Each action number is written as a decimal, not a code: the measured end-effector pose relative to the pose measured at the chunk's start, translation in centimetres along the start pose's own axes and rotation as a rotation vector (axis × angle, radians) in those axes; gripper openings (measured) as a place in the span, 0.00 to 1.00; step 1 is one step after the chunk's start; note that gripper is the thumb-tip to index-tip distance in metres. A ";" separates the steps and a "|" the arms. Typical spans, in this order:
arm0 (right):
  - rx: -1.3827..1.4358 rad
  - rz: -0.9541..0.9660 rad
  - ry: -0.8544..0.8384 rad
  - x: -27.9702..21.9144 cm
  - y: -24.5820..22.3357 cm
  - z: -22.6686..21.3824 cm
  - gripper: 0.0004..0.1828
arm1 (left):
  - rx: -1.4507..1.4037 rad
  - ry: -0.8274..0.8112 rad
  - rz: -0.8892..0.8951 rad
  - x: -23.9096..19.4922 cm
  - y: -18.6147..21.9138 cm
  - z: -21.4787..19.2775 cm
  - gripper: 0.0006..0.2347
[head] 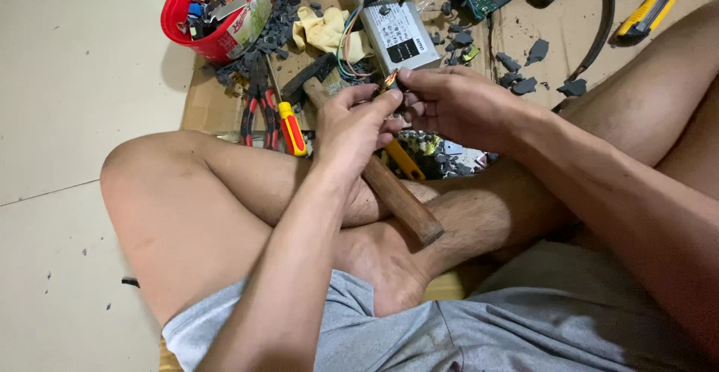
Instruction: The person sits on the floor and uses a hammer to break apart a power supply unit and a circuit board. They extract copper wire from the components and place it into a red bucket, then continue to dismantle the circuit board.
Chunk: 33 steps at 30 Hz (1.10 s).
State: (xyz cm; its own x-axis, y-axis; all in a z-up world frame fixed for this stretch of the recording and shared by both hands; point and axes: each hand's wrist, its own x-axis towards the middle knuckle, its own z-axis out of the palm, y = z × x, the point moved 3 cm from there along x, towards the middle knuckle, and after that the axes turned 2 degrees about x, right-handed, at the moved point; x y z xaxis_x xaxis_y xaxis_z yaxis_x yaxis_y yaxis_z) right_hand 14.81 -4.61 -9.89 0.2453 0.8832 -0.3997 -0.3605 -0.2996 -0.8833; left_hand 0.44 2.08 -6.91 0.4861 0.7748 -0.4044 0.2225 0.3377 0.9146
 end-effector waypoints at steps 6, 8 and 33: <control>-0.015 0.059 -0.026 -2.0 -1.6 1.7 0.28 | -0.206 -0.041 -0.086 0.1 -0.3 0.1 0.26; -0.006 0.087 0.000 -2.4 -2.0 2.1 0.31 | -0.222 -0.097 -0.105 0.9 -1.0 0.1 0.24; -0.254 0.279 0.005 3.1 2.2 -1.4 0.14 | -0.646 -0.139 -0.256 3.0 -6.0 -3.4 0.09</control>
State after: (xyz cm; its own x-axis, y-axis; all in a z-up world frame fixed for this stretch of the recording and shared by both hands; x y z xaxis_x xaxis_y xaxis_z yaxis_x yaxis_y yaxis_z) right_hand 16.06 -3.06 -13.44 0.1741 0.7532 -0.6344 -0.1796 -0.6091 -0.7725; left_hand -2.34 4.22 -13.62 0.5982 0.5676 -0.5657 -0.1808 0.7833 0.5947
